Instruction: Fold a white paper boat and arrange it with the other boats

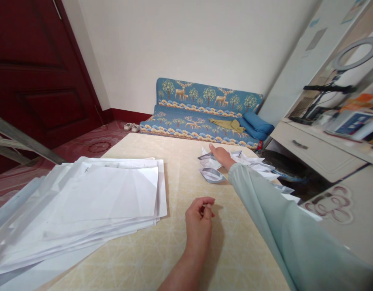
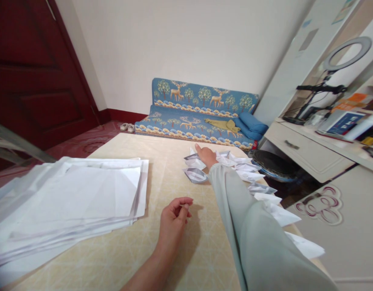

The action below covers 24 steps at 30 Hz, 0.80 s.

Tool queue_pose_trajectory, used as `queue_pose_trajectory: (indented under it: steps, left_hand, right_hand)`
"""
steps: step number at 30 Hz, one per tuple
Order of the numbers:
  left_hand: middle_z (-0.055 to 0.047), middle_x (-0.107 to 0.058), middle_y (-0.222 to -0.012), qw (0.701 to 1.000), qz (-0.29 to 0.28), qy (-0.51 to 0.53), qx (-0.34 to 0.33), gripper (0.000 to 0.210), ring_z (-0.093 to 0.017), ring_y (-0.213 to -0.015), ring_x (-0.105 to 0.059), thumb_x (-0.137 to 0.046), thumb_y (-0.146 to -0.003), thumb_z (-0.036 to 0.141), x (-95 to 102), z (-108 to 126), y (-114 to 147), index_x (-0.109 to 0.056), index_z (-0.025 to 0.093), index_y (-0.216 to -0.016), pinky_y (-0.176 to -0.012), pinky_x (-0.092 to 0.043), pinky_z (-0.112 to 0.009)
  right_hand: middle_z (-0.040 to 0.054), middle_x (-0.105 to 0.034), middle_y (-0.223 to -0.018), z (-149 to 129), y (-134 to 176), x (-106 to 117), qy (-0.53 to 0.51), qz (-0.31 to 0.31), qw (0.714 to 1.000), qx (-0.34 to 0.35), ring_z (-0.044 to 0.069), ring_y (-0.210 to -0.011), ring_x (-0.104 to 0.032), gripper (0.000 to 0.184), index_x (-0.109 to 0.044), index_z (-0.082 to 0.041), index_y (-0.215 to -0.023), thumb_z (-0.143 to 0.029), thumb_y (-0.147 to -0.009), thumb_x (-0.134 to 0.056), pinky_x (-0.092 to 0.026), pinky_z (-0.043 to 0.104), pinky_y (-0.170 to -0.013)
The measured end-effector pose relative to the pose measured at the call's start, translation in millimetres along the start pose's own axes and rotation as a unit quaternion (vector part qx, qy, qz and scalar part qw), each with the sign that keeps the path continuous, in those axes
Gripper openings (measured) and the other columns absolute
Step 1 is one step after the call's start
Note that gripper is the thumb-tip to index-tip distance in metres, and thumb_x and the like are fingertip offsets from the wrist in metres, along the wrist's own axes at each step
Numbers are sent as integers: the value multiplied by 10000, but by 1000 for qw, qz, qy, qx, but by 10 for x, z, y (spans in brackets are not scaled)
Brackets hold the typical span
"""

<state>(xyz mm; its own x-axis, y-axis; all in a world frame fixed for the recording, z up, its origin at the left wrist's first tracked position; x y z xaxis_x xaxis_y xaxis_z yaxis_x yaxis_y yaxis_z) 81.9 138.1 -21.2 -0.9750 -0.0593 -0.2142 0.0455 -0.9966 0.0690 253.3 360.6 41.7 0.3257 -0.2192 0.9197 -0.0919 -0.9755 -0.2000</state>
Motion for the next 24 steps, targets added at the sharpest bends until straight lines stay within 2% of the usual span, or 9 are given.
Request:
queue_pose_trajectory:
  steps: [4, 8, 11, 14, 17, 20, 24]
  left_hand:
    - [-110, -672, -821, 1000, 0, 10, -6, 188, -125, -583, -534, -528, -750, 202, -7, 5, 0, -682, 144, -839, -528, -392, -218]
    - [-108, -671, -787, 1000, 3, 14, 1, 183, -130, -578, -539, -548, -742, 230, -3, -20, -3, -689, 147, -823, -513, -387, -213]
    - [-98, -668, -766, 1000, 2, 11, -1, 182, -127, -573, -542, -548, -741, 230, -3, -25, -7, -690, 148, -820, -514, -385, -211]
    - [-82, -659, -723, 1000, 0, 4, -2, 181, -125, -567, -546, -540, -744, 219, -5, -26, -9, -690, 151, -818, -521, -387, -213]
    - [-76, -657, -722, 1000, -1, -3, -3, 183, -123, -563, -545, -529, -748, 206, -5, -20, -7, -687, 151, -823, -530, -394, -217]
    - [-79, -659, -741, 1000, -3, -8, -3, 186, -122, -568, -545, -521, -751, 195, -8, -10, -5, -685, 149, -826, -538, -399, -219]
    - [-77, -659, -738, 1000, -4, -6, -1, 184, -124, -572, -547, -516, -751, 183, -18, -11, -7, -683, 151, -820, -545, -402, -221]
  right_hand:
    - [166, -686, -956, -119, 76, 68, 40, 9, 998, 37, 290, -1014, -575, 638, -708, -136, -787, -589, -892, -271, -344, 387, -889]
    - [76, -693, -1002, -247, 122, 159, 51, 13, 994, 101, 212, -1065, -552, 510, -712, -195, -835, -502, -919, -314, -351, 286, -883]
    - [20, -680, -1061, -270, 129, 222, 58, 25, 991, 117, 175, -1067, -546, 434, -710, -228, -891, -441, -925, -333, -362, 251, -873]
    - [20, -675, -1071, -227, 127, 250, 78, 38, 991, 101, 194, -1051, -552, 280, -714, -234, -905, -390, -844, -490, -380, 268, -855]
    - [36, -705, -960, -158, 125, 226, 104, 34, 992, 69, 224, -973, -588, 174, -731, -234, -816, -281, -744, -580, -400, 298, -814]
    - [42, -719, -861, -110, 126, 188, 126, 22, 991, 42, 222, -899, -615, 177, -732, -234, -758, -198, -703, -568, -412, 299, -780]
    - [68, -717, -839, -85, 127, 123, 150, -3, 988, 22, 234, -865, -633, 175, -734, -221, -742, -182, -651, -589, -432, 293, -736]
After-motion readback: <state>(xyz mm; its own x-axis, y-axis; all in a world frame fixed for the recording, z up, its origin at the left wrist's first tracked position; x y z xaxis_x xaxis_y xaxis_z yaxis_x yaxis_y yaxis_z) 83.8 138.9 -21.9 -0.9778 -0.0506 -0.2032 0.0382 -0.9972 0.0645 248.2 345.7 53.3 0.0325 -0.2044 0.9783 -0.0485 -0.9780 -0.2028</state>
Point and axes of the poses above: each hand's wrist, its own y-axis away from the middle knuckle, its own x-axis out of the back of the hand, z = x × y, the point moved 8 cm from there along -y, towards the middle knuckle
